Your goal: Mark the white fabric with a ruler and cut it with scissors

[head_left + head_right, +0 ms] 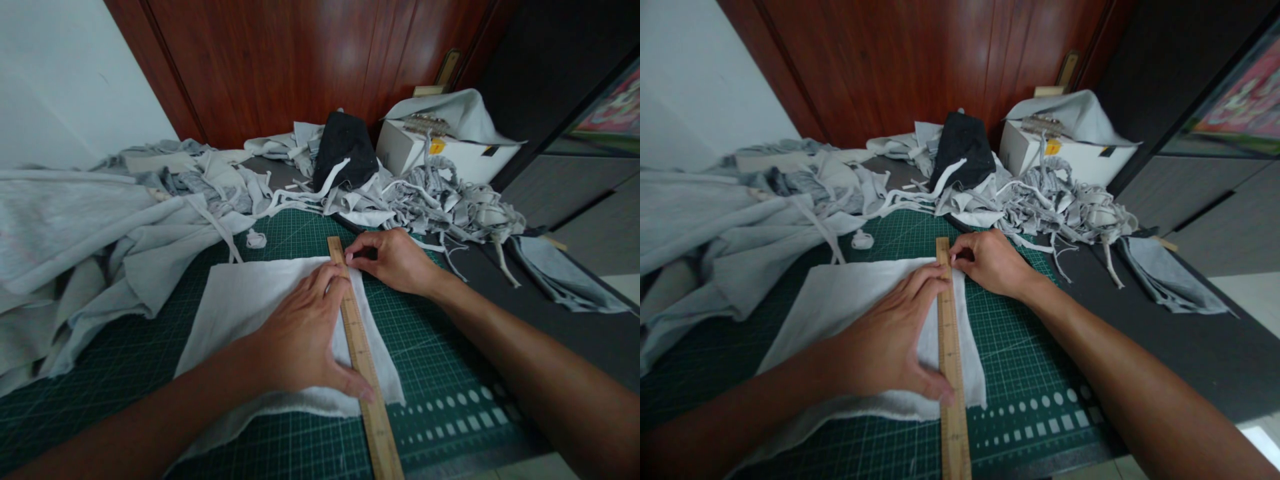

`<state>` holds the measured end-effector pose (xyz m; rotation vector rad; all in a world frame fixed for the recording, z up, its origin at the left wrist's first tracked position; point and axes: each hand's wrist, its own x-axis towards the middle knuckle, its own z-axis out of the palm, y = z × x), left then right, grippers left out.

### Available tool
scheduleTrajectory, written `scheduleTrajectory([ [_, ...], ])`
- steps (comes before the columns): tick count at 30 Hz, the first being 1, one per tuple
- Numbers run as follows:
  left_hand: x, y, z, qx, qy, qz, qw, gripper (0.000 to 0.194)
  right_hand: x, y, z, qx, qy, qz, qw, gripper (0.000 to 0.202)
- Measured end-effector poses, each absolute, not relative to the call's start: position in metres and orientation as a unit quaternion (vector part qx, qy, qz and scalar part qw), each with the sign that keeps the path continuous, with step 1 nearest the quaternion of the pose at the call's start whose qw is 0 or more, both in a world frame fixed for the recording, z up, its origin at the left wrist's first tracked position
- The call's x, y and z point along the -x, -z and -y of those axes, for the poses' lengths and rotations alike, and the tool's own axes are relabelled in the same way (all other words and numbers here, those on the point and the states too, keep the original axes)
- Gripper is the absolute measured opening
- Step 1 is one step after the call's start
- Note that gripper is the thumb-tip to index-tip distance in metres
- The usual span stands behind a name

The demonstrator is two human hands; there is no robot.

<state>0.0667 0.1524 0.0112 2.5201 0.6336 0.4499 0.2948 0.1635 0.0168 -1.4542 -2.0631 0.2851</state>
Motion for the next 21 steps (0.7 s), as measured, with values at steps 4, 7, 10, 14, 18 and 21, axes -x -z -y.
scheduleTrajectory([
  [4, -0.0663, -0.0119, -0.1521, -0.923, -0.165, -0.235, 0.255, 0.108, -0.2932, -0.0152, -0.1631, 0.546, -0.088, 0.775, 0.305, 0.019],
  [7, -0.0662, -0.0126, -0.1514, -0.923, -0.166, -0.235, 0.255, 0.109, -0.2923, -0.0145, -0.1632, 0.542, -0.089, 0.774, 0.315, 0.020],
  [10, -0.0663, -0.0127, -0.1512, -0.924, -0.166, -0.233, 0.255, 0.108, -0.2951, -0.0156, -0.1644, 0.552, -0.092, 0.754, 0.343, 0.015],
  [14, -0.0660, -0.0118, -0.1514, -0.925, -0.167, -0.232, 0.252, 0.108, -0.3006, -0.0174, -0.1655, 0.538, -0.084, 0.744, 0.387, 0.015],
  [18, -0.0659, -0.0113, -0.1515, -0.927, -0.165, -0.233, 0.244, 0.109, -0.3013, -0.0169, -0.1648, 0.530, -0.102, 0.756, 0.369, 0.016],
  [21, -0.0660, -0.0113, -0.1516, -0.926, -0.165, -0.231, 0.250, 0.110, -0.2989, -0.0156, -0.1642, 0.535, -0.127, 0.757, 0.354, 0.018],
])
